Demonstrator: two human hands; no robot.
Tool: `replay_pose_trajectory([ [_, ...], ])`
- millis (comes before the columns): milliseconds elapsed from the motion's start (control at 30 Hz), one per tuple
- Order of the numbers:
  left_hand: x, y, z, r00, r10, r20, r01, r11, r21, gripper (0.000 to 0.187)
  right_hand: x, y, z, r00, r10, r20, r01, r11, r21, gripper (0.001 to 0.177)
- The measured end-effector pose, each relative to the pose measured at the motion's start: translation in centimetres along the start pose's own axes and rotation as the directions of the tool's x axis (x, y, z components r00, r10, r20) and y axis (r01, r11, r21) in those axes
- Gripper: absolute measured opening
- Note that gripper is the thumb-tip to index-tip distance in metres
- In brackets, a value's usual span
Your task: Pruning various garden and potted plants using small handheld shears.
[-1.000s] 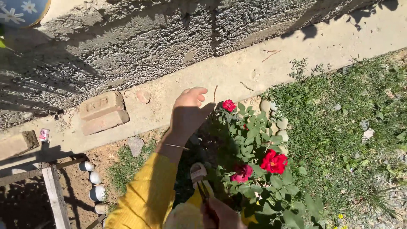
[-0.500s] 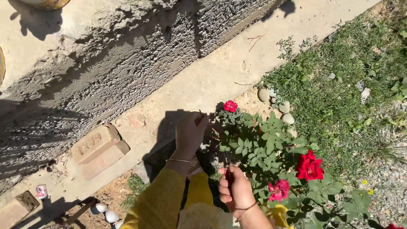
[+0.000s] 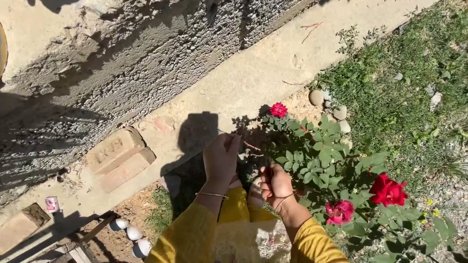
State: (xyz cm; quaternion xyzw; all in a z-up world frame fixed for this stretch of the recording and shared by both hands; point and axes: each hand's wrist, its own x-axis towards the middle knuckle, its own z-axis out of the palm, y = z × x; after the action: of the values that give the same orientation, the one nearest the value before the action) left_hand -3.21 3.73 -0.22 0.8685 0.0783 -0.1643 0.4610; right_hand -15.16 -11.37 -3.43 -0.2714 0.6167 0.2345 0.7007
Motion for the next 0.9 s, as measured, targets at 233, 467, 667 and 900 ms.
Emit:
replay_pose_trajectory([
  [233,-3.7,0.0,0.0,0.992,-0.007,-0.124,-0.001,0.998,-0.067,0.018,1.1,0.7,-0.1,0.998,-0.012,0.059,0.015,0.998,-0.056,0.039],
  [467,-5.7,-0.1,1.3,0.978,-0.012,-0.211,-0.005,0.997,-0.080,0.018,0.9,0.9,0.5,0.993,-0.115,-0.017,0.113,0.991,-0.068,0.041],
  [667,-6.0,-0.4,2.2,0.972,-0.099,-0.214,0.080,0.992,-0.092,0.019,2.4,1.8,-1.1,0.983,-0.181,-0.018,0.179,0.980,-0.091,0.044],
  [900,-5.0,-8.0,6.5,0.840,-0.529,-0.123,0.431,0.787,-0.441,0.020,1.0,1.0,-0.6,0.969,-0.247,-0.009,0.247,0.969,-0.033,0.042],
])
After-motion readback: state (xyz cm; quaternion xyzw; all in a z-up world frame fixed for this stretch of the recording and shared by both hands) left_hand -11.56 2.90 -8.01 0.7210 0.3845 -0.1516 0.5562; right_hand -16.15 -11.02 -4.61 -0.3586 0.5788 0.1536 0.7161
